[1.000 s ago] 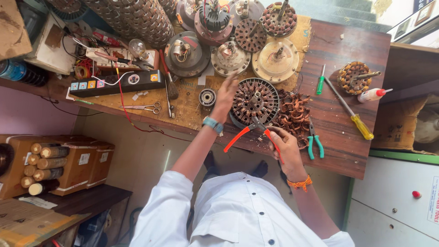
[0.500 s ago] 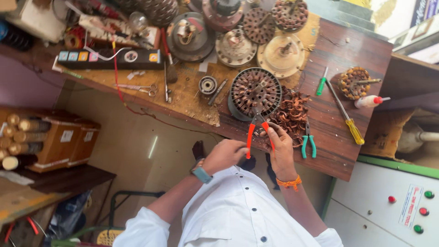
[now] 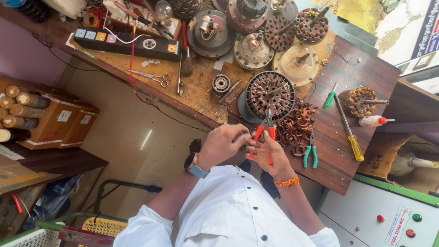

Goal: The person removes copper wire from a motor stator using pliers. They pull and cut the wire from the stator slots, accumulating copper shavings on the workbench. The person handles the stator and pliers throughout the process.

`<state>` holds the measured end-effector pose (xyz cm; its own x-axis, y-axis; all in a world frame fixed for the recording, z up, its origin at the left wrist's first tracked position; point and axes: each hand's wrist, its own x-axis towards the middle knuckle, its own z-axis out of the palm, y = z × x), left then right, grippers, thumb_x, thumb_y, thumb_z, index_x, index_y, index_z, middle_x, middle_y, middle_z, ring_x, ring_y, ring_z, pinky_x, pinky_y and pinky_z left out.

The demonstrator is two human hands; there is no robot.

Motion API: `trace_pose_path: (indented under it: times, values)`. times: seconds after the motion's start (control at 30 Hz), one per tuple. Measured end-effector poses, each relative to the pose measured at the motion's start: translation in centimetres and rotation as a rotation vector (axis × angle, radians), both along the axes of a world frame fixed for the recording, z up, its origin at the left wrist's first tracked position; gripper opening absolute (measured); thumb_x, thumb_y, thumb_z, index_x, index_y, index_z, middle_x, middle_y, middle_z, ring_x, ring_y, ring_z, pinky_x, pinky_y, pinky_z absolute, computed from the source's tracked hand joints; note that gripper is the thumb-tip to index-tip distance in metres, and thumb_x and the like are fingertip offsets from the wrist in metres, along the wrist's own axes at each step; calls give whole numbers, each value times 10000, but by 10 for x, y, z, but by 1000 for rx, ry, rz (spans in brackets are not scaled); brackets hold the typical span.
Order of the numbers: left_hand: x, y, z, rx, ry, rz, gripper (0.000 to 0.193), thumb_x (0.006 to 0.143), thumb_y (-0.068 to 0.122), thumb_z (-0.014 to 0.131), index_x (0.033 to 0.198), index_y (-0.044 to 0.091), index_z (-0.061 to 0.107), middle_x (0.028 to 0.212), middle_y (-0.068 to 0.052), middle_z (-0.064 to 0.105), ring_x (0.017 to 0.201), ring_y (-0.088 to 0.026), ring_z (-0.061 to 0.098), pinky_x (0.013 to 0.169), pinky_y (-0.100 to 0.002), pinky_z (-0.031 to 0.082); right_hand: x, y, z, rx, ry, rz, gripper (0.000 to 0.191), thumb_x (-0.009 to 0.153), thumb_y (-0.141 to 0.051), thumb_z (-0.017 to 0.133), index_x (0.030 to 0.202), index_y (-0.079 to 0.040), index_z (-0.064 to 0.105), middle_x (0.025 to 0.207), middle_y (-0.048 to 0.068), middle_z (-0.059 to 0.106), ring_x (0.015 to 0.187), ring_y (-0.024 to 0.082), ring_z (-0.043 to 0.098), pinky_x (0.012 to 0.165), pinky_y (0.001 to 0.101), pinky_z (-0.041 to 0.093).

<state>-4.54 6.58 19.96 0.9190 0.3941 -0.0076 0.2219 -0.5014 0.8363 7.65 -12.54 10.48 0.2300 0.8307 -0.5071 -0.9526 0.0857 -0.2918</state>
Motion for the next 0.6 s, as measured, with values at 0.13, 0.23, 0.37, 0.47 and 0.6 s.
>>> trace_pose_path:
  times: [0.13, 0.23, 0.37, 0.47, 0.6]
  values:
    - [0, 20, -8, -70, -40, 65, 216, 952, 297, 665, 1063, 122, 729, 914, -104, 757, 861, -302, 731, 739, -407, 553, -5, -3, -6, 38, -28, -54, 256, 1058, -347, 554, 1099, -95, 568, 826, -6, 500, 745, 131, 511, 673, 317, 454]
    - [12, 27, -33, -163, -77, 106, 252, 949, 283, 659, 1127, 113, 714, 966, -92, 772, 841, -267, 743, 722, -387, 558, 0, 0, -9, 219, 19, -160, 228, 1140, -318, 556, 1089, -96, 555, 804, -27, 440, 692, 98, 439, 595, 253, 389]
    - [56, 36, -86, -330, -233, 237, 447, 979, 342, 639, 1345, 88, 604, 1186, -120, 746, 1019, -225, 749, 852, -351, 594, 21, -6, 1, 109, -59, -130, 377, 1084, -457, 507, 1063, -84, 561, 775, -11, 440, 652, 108, 436, 547, 254, 377]
    - [98, 34, -128, -437, 73, 278, 589, 985, 437, 561, 1478, 124, 480, 1347, -133, 658, 1101, -255, 697, 930, -356, 548, 29, -22, 13, -277, -435, -58, 483, 1000, -505, 452, 1119, -54, 575, 845, -24, 549, 734, 100, 561, 614, 324, 531]
    - [142, 26, -157, -423, -213, 251, 604, 1076, 396, 523, 1533, 21, 399, 1507, -213, 499, 1372, -297, 484, 1124, -409, 380, 28, -37, 22, -537, -1002, -33, 591, 1106, -514, 505, 1179, 36, 707, 745, -65, 378, 616, 52, 422, 529, 244, 364]
